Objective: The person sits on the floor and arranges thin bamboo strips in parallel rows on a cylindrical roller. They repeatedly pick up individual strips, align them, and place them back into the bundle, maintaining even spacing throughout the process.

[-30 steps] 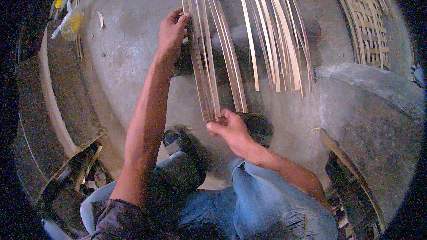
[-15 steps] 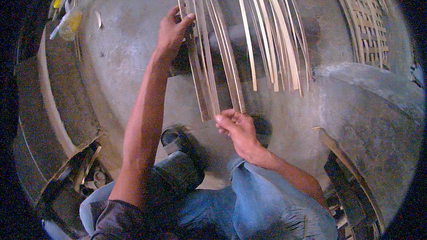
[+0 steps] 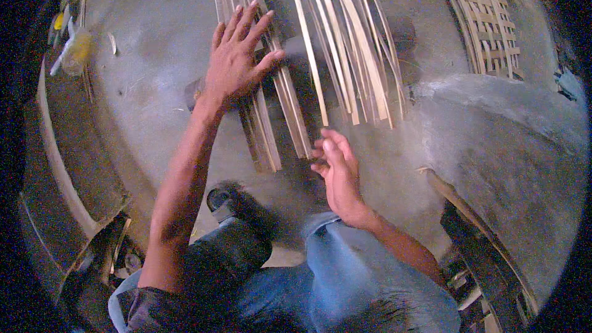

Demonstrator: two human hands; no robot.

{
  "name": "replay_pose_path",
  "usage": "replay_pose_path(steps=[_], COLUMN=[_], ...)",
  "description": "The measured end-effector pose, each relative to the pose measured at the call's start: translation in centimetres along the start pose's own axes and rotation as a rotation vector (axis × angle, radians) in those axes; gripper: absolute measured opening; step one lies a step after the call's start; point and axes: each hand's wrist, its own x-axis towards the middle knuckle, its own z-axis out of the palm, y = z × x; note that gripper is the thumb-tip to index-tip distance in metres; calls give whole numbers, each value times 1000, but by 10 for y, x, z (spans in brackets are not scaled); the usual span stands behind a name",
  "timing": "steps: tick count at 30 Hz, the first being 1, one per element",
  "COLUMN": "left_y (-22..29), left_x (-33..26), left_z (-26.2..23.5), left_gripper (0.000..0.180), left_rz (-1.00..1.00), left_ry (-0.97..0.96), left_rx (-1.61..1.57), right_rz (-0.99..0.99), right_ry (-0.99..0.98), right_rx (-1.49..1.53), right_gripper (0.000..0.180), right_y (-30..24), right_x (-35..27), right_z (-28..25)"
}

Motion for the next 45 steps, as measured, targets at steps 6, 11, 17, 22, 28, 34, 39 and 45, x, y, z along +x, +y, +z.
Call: replay_pose_path(steps=[6, 11, 17, 22, 28, 34, 39, 45], left_y=[-1, -1, 3, 2, 2, 1, -2, -5], left_x=[4, 4, 7, 2, 10, 4, 0, 0], left_z=[2, -2, -8, -9, -11, -2, 0, 4], left_gripper=[75, 70, 73, 72, 69, 65, 60, 57], left_rz=[-17, -26, -78, -90, -73, -56, -63, -57], left_ry=[-63, -83, -136, -174, -153, -98, -73, -95], left_rx=[-6, -36, -70, 0, -5, -4, 0, 23], right_rz=[62, -7, -501, -554, -253, -157, -98, 16], right_ry=[-161, -128, -105, -246, -187, -169, -251, -192], right_rx=[254, 163, -487, -448, -296, -207, -18, -79], right_gripper=[16, 20, 36, 32, 37, 35, 31, 26], right_y=[8, 4, -35, -35, -9, -4, 1, 14], right_x=[36, 27, -17, -12, -3, 2, -4, -5], right_z=[-24, -16, 7, 6, -13, -21, -28, -28])
